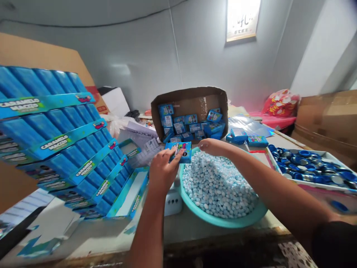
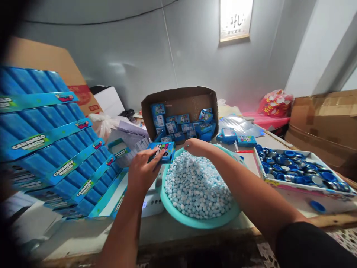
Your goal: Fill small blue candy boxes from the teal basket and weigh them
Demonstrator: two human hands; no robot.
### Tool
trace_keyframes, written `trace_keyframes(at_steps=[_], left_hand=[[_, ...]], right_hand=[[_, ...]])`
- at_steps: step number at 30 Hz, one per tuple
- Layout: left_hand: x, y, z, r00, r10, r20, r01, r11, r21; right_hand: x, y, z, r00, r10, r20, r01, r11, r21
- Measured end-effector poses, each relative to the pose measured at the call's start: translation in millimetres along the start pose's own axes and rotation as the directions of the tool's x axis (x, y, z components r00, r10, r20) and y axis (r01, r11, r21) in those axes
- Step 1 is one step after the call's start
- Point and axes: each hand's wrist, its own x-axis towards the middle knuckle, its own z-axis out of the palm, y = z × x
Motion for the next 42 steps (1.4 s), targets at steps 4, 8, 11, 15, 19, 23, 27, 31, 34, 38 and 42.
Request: trace_keyframes(at_steps=[4, 8, 11, 15, 19, 23, 27, 31, 34, 38, 42], left_hand=[[28, 11, -2.9, 0.98, 0.185, 0.078, -0.187, 0.982, 0.019], [36, 14, -2.0, 0.979, 0.176, 0.1, -0.174, 0.984, -0.033], [32, 10, 2.2, 0.987, 0.135, 0.09, -0.127, 0.988, -0.086], [12, -1, 6.9, 0.999, 0.004, 0.037, 0.002, 0.989, -0.15], [-15, -12, 3.6, 0.945, -0.312, -0.101, 0.294, 0.941, -0.166], [-38, -24, -7.3, 0.678, -0.735, -0.005, 0.699, 0.646, -0.307], [-54, -40, -12.1, 0.539, -0.818, 0.2, 0.774, 0.387, -0.501], [-62, -51, -6.8, 0.513, -0.765, 0.39, 0.832, 0.331, -0.444], [-64, -51, -4.0, 0.518, -0.737, 0.433, 0.821, 0.288, -0.492], [-64, -54, -5.2, 0.472, -0.849, 0.236, 0.753, 0.249, -0.609], [-67, -62, -7.0, 0.358, -0.931, 0.073, 0.731, 0.231, -0.642]], right_hand=[[-4, 0, -8, 0.993, 0.085, 0.079, -0.08, 0.995, -0.053], [-9, -2, -12, 0.982, 0.129, 0.14, -0.115, 0.988, -0.101], [-11, -4, -14, 0.977, 0.129, 0.169, -0.112, 0.988, -0.105], [-14, -5, -15, 0.973, 0.108, 0.204, -0.092, 0.992, -0.083], [-16, -6, -16, 0.969, 0.075, 0.237, -0.063, 0.996, -0.057], [-15, -5, -13, 0.961, 0.037, 0.273, -0.022, 0.998, -0.06], [-12, -2, -8, 0.949, 0.016, 0.314, 0.006, 0.998, -0.07], [-12, -2, -6, 0.948, 0.008, 0.317, 0.022, 0.995, -0.094], [-13, -6, -7, 0.943, 0.019, 0.333, 0.02, 0.993, -0.113], [-14, -9, -9, 0.938, 0.035, 0.345, 0.009, 0.992, -0.125], [-13, -8, -7, 0.944, 0.04, 0.328, 0.0, 0.993, -0.118]])
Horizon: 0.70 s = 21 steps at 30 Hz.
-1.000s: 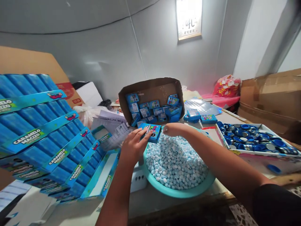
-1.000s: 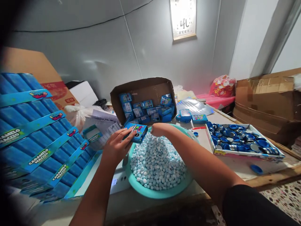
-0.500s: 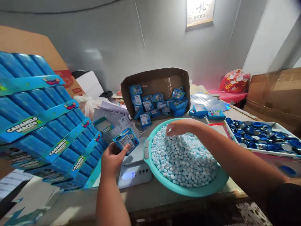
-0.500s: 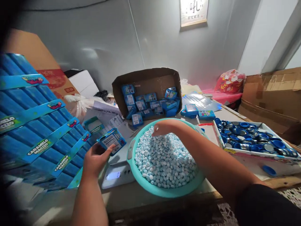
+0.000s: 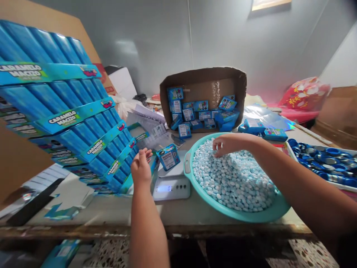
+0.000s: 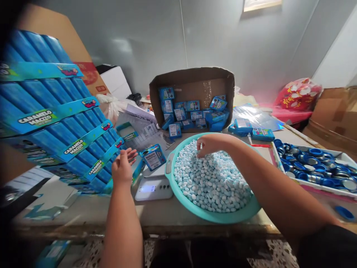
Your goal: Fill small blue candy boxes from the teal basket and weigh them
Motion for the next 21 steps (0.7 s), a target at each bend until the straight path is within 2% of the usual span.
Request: trace_keyframes(at_steps=[3, 6, 11, 21], left_hand=[[3, -1, -2.2, 0.993, -0.006, -0.117, 0.002, 0.999, -0.038], [3, 0, -2.2, 0.985, -0.013, -0.172, 0.0, 0.997, -0.079], [4, 2, -1.7, 0.972, -0.016, -0.236, -0.014, 0.992, -0.125], [4, 5, -4.0, 0.958, -0.053, -0.282, 0.002, 0.984, -0.178]], right_hand=[[3, 4, 2, 1.0, 0.005, 0.0, -0.005, 1.0, 0.017], [7, 8, 4, 0.999, 0.019, 0.035, -0.02, 0.999, 0.041], [9, 11, 3, 0.989, 0.034, 0.141, -0.047, 0.995, 0.089], [5, 13, 3, 0.993, 0.006, 0.12, -0.02, 0.993, 0.117]])
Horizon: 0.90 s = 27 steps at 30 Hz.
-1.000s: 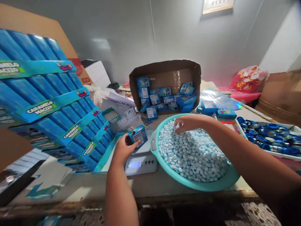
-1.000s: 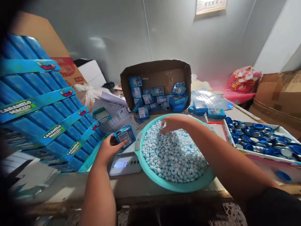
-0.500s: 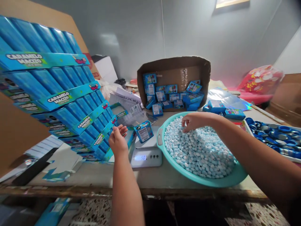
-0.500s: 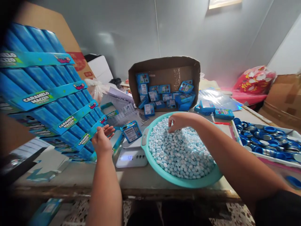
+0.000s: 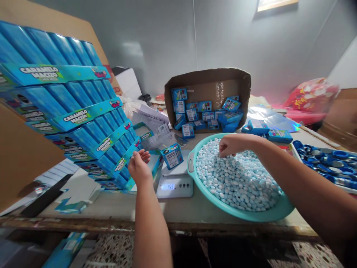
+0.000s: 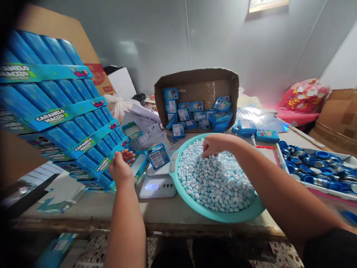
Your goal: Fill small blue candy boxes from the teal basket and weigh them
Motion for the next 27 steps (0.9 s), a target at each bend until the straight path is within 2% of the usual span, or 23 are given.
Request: trace_keyframes(at_steps=[7, 11, 14, 16, 19, 21, 22, 24, 27], left_hand=[[0, -2, -1.0, 1.0, 0.0, 0.014, 0.0, 1.0, 0.018], [3, -3, -2.7, 0.999, 0.01, 0.031, -0.012, 0.998, 0.064], [2, -2, -2.5, 0.991, 0.01, 0.135, -0.027, 0.991, 0.127], [-2, -2, -0.2, 0.958, 0.004, 0.287, -0.056, 0.983, 0.174], [-12, -4, 6.0, 0.851, -0.009, 0.525, -0.137, 0.962, 0.238], [-18, -5, 9.6, 0.805, -0.004, 0.594, -0.205, 0.937, 0.284], [-20, -5, 10.6, 0.806, 0.009, 0.592, -0.239, 0.919, 0.312], [-22, -5, 10.6, 0.846, 0.054, 0.531, -0.297, 0.874, 0.384], [-18, -4, 6.0, 0.924, 0.186, 0.333, -0.344, 0.782, 0.519]], right_hand=[[0, 0, 0, 0.999, -0.025, -0.049, 0.026, 0.999, 0.02], [4, 2, 0, 0.99, -0.041, -0.135, 0.039, 0.999, -0.013], [6, 2, 0, 0.974, -0.046, -0.223, 0.036, 0.998, -0.05], [8, 2, 0, 0.967, -0.044, -0.25, 0.03, 0.998, -0.06], [9, 2, 1, 0.968, -0.037, -0.249, 0.024, 0.998, -0.055], [9, 1, 2, 0.97, -0.03, -0.24, 0.017, 0.998, -0.054], [8, 1, 2, 0.971, -0.026, -0.236, 0.013, 0.998, -0.055], [7, -1, 2, 0.973, -0.021, -0.229, 0.008, 0.998, -0.059], [4, -5, 1, 0.975, -0.016, -0.22, 0.004, 0.998, -0.058]])
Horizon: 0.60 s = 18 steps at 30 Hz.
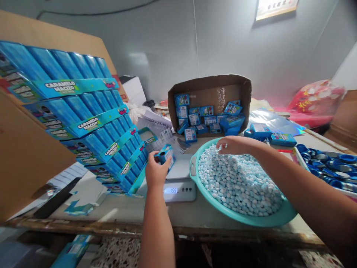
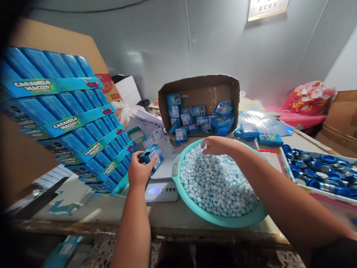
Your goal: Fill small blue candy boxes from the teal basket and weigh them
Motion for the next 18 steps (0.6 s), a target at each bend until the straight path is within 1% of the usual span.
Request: trace_keyframes(at_steps=[2, 3, 5, 7, 10, 13, 16, 18], left_hand=[[4, -4, -4.9, 0.987, 0.011, -0.163, 0.003, 0.996, 0.084], [8, -6, -7.3, 0.974, 0.019, -0.226, 0.007, 0.993, 0.114], [16, -11, -11.6, 0.952, 0.024, -0.304, 0.025, 0.987, 0.156], [25, -15, -14.1, 0.939, 0.019, -0.343, 0.05, 0.98, 0.192], [38, -20, -12.4, 0.94, 0.032, -0.34, 0.051, 0.971, 0.235], [46, -28, -4.6, 0.953, 0.063, -0.296, 0.019, 0.964, 0.266], [49, -37, 1.9, 0.97, 0.087, -0.227, -0.022, 0.961, 0.277], [50, -44, 1.5, 0.982, 0.111, -0.151, -0.067, 0.961, 0.269]], right_hand=[[-2, -2, -1, 1.0, -0.001, 0.007, 0.001, 1.0, 0.001], [-3, -3, -1, 1.0, -0.002, 0.01, 0.002, 1.0, 0.002], [-4, -4, -1, 1.0, -0.006, 0.013, 0.006, 1.0, 0.004], [-4, -5, -2, 1.0, -0.008, 0.012, 0.008, 1.0, 0.007], [-6, -7, -3, 1.0, -0.011, 0.001, 0.011, 1.0, 0.004], [-9, -10, -5, 1.0, -0.017, -0.007, 0.017, 1.0, 0.001], [-9, -11, -4, 1.0, -0.015, -0.015, 0.015, 1.0, 0.003], [-7, -10, -2, 1.0, -0.02, -0.021, 0.02, 1.0, 0.003]])
